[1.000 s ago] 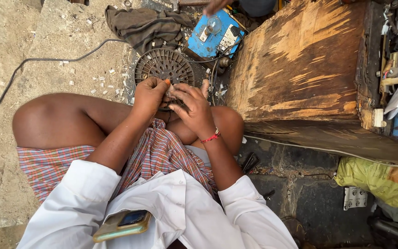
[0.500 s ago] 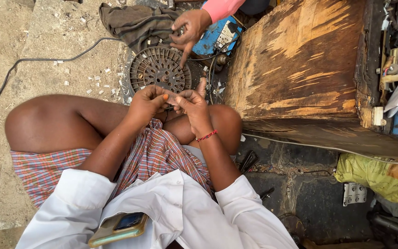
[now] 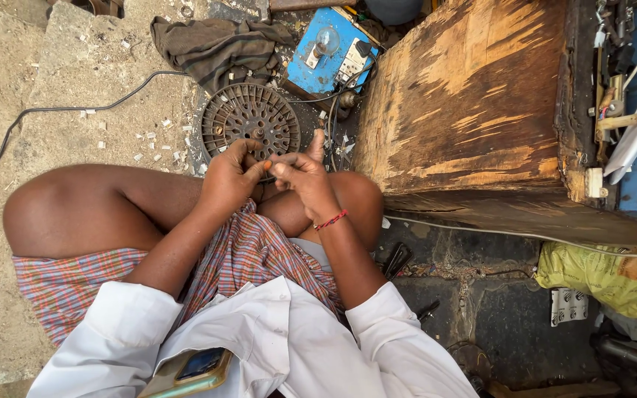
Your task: The person sits on the ground holding a slotted metal rotor disc on their lap and repeatedly strikes a shaft fitted through its center with a hammer. They turn the disc over, press and reposition the shaft, and fit small components by hand while a second person works nearby.
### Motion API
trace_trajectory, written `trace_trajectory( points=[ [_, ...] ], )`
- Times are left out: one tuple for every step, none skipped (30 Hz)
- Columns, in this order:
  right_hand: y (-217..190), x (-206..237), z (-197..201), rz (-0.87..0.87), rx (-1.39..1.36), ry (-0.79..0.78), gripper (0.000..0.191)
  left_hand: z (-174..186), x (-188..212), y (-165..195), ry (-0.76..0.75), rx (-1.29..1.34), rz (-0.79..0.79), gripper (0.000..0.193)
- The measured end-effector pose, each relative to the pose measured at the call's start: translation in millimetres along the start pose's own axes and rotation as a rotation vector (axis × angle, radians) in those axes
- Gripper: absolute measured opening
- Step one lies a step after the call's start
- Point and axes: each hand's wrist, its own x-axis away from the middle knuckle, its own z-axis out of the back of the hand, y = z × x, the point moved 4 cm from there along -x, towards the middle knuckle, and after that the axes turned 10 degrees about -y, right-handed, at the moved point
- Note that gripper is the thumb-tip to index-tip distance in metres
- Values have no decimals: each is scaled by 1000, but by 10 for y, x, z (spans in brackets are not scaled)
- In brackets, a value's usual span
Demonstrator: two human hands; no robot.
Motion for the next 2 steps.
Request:
trace_trajectory(
  points=[
    [-65, -44, 96, 41, 30, 31, 20, 36, -18, 78, 68, -141, -85, 42],
    [-164, -114, 233, 78, 59, 61, 19, 59, -19, 153, 134, -281, -166, 47]
  ],
)
